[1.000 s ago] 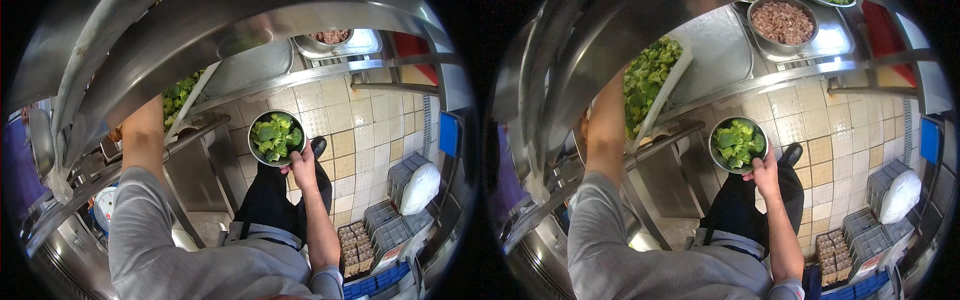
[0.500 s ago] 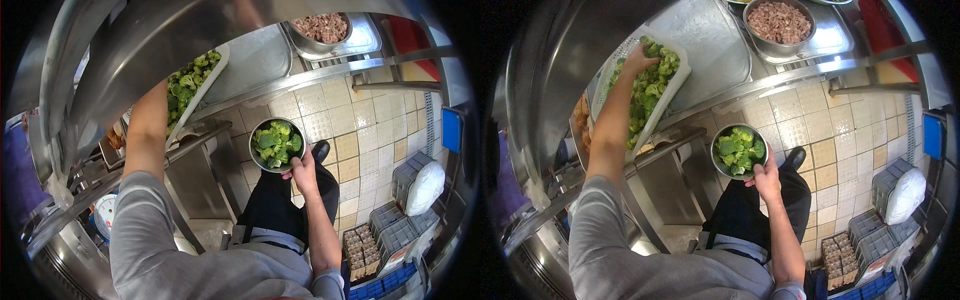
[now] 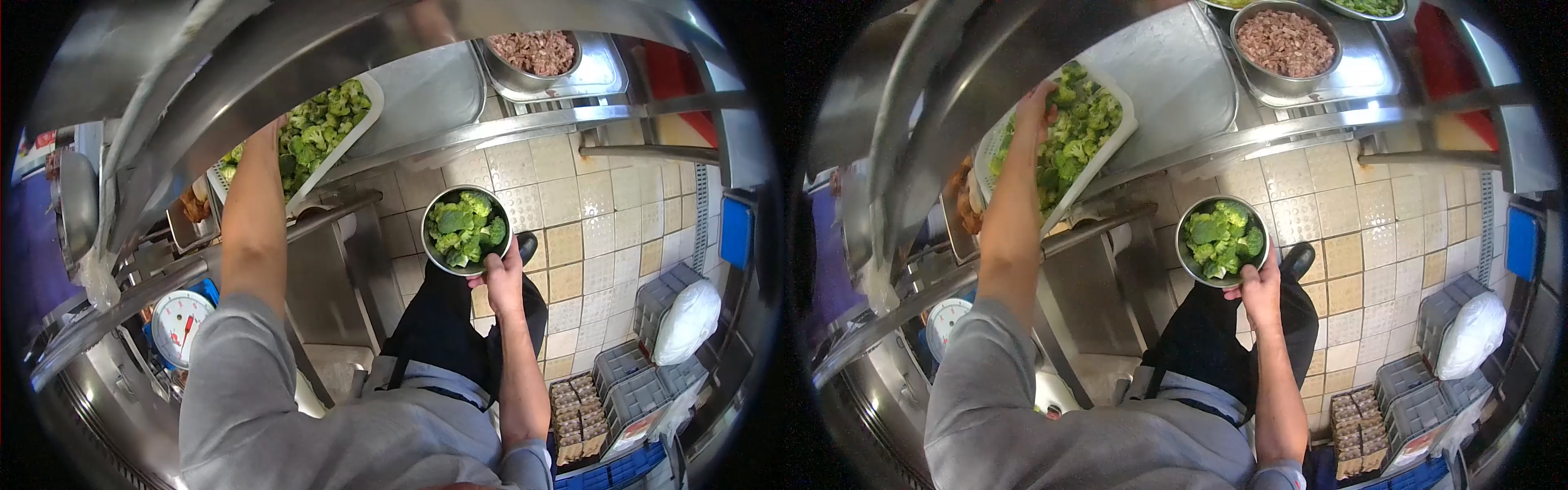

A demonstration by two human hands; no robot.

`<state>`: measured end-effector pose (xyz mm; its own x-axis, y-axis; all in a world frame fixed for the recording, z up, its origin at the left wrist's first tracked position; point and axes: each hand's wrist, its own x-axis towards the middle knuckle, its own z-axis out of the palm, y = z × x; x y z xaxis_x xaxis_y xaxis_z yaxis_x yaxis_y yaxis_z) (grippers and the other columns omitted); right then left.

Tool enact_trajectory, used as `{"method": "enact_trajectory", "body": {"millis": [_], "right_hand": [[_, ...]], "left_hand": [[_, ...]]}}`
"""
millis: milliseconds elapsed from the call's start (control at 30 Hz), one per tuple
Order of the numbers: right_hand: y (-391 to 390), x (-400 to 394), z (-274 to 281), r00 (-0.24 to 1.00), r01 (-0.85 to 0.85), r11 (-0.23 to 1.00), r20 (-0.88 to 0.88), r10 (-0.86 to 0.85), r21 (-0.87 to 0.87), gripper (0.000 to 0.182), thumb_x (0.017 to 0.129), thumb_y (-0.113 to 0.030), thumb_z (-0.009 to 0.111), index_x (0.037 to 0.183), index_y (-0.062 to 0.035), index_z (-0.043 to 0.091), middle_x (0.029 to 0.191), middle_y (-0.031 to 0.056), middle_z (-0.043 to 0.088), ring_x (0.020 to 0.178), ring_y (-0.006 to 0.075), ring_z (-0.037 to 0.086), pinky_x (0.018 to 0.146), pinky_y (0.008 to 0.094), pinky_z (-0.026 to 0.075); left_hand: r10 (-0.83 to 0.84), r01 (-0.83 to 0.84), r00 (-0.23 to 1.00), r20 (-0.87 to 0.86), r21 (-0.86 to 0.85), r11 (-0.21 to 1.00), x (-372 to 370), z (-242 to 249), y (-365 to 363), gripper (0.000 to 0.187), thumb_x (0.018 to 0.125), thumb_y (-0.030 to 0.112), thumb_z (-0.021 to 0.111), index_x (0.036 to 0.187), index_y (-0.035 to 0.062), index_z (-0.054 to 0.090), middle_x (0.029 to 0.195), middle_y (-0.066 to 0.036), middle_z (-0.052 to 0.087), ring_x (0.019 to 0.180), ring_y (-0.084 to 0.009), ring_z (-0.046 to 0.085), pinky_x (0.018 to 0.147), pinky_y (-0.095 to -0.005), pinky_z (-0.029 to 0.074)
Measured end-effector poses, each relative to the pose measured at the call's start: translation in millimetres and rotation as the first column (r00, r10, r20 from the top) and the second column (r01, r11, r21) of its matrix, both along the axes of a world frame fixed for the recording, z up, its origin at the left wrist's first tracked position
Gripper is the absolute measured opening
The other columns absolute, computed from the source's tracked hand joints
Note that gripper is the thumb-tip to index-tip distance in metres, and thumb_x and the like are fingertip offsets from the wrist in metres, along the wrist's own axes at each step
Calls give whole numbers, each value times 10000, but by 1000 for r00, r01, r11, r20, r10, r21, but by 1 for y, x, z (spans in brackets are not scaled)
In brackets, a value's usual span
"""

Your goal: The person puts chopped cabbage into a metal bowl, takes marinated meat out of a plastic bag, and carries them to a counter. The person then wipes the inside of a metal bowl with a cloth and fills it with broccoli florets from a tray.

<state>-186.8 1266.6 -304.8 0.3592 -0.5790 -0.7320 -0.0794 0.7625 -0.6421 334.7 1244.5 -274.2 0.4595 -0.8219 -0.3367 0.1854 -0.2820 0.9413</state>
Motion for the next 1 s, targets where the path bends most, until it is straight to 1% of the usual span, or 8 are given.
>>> {"method": "enact_trajectory", "body": {"millis": [67,167,267,433,500,733,900,1000], "right_hand": [[0,2,3,1000,5,1000,8,-5,15,690,888,81,364,1554,-80,280,1167,190,623,658,195,680,478,274,586],[2,5,12,1000,31,999,-7,-31,-9,703,889,83,366,1563,-81,252,1166,199,620,659,200,680,471,275,585],[-2,11,29,999,32,999,10,-31,-15,709,901,77,369,1576,-79,218,1173,205,615,666,205,683,485,280,592],[-11,18,49,1000,-12,999,-14,11,-30,742,922,57,390,1605,-81,136,1204,219,605,666,213,691,490,286,595],[-15,22,55,1000,21,997,6,-21,-79,645,917,37,408,1540,-69,279,1196,187,609,714,220,692,487,281,594],[-23,34,61,998,36,986,56,-28,-162,722,915,72,387,1588,-28,146,1201,212,607,744,196,701,510,276,606],[-18,37,66,999,-3,978,53,14,-208,685,885,74,418,1546,-29,269,1122,183,635,795,194,695,524,269,600],[-16,39,65,998,-56,969,12,61,-242,697,909,62,409,1573,-32,219,1124,192,639,793,209,704,528,281,607]], "left_hand": [[537,-542,837,-103,-286,790,42,-81,3,205,987,183,608,1147,56,629,945,-59,596,662,-206,555,558,-248,459],[784,-834,543,-301,-83,546,-77,15,-14,195,989,148,598,1152,43,611,1035,-71,596,766,-186,561,553,-284,453],[746,-828,545,-383,-107,551,-130,28,-6,237,970,121,603,1189,29,599,1062,-73,602,871,-178,546,579,-304,462],[549,-555,832,-81,-134,821,-280,65,39,215,874,137,710,1065,43,682,1103,-91,672,888,-218,639,734,-352,560],[298,-138,791,534,-319,938,-306,53,53,295,811,132,762,1080,46,678,1203,-147,671,1032,-259,679,844,-380,569],[148,212,593,792,-331,920,-344,33,55,441,653,145,832,1066,87,691,1222,-166,678,991,-358,706,950,-402,538],[12,239,349,937,-101,966,-348,39,62,524,721,350,804,1193,145,709,1304,-84,642,1230,-334,585,990,-498,435],[43,203,444,895,-148,968,-346,24,59,655,781,438,749,1345,125,631,1446,-186,509,1336,-432,466,1134,-562,300]]}}
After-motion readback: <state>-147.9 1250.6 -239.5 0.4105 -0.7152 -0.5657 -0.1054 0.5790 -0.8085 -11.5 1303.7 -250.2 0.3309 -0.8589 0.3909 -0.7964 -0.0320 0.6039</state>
